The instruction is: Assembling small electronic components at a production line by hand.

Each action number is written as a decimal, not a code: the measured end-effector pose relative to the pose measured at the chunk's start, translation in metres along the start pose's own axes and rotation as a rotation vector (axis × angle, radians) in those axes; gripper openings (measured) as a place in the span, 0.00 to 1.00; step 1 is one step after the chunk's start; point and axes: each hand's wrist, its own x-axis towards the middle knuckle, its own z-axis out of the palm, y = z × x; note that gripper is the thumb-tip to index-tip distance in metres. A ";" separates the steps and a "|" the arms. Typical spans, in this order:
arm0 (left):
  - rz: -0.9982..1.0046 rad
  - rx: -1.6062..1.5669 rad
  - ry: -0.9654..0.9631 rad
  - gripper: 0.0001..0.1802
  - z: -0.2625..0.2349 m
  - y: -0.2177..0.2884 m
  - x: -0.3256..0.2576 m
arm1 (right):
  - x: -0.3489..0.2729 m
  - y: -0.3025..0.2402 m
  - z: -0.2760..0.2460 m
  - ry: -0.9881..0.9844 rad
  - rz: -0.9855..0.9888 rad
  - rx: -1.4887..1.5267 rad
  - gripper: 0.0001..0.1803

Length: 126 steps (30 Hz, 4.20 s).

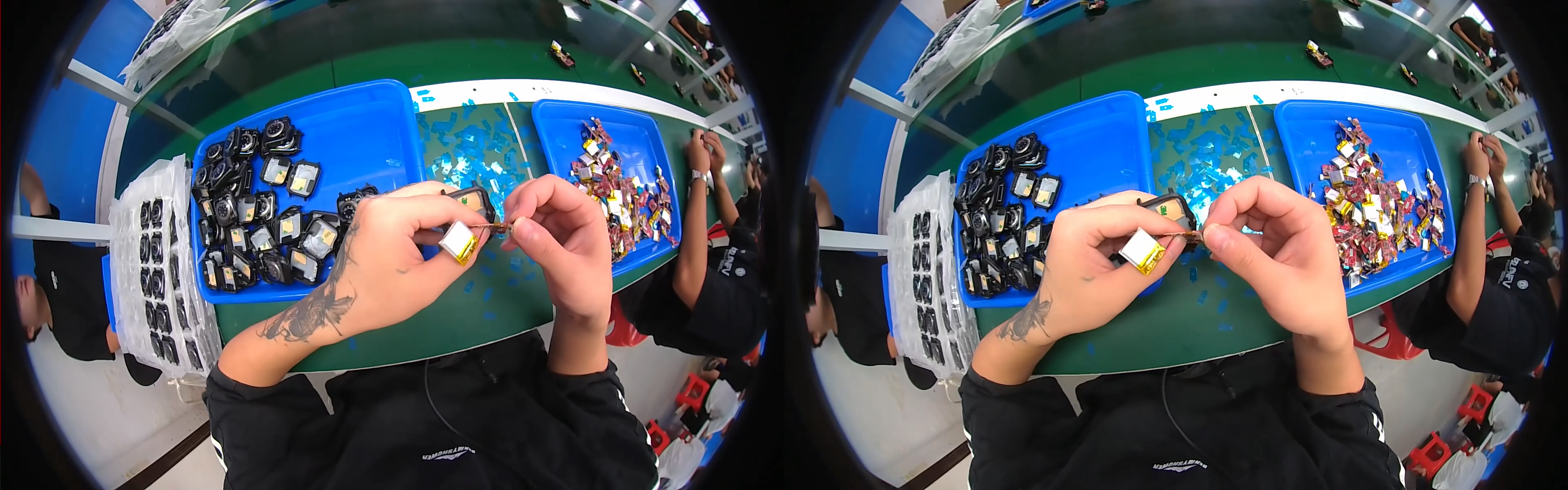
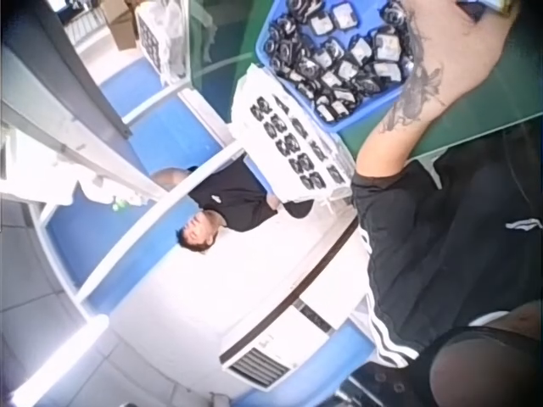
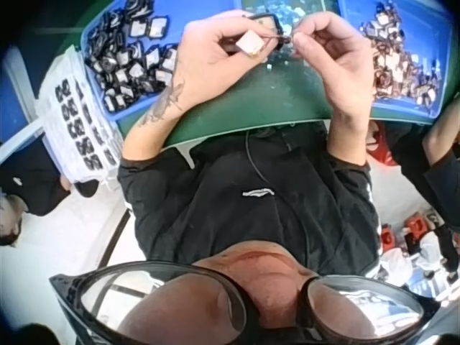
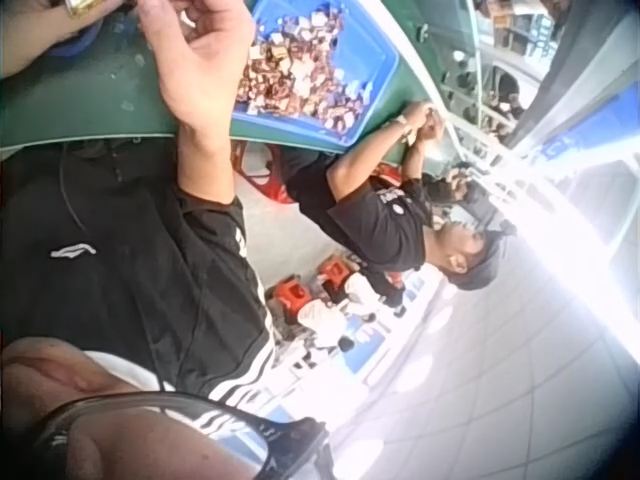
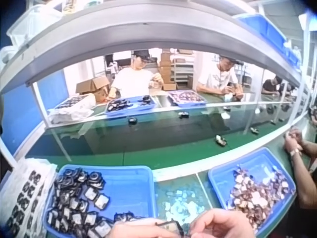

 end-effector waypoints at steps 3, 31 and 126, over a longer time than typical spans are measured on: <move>-0.118 -0.226 0.007 0.08 0.005 -0.004 -0.001 | -0.002 0.001 0.009 0.057 -0.085 -0.079 0.11; 0.013 -0.385 0.061 0.23 0.009 -0.016 -0.003 | 0.008 0.019 0.024 0.216 -0.200 -0.488 0.24; -0.048 -0.001 0.046 0.07 0.001 -0.013 0.006 | 0.019 0.013 0.017 0.117 -0.365 -0.533 0.08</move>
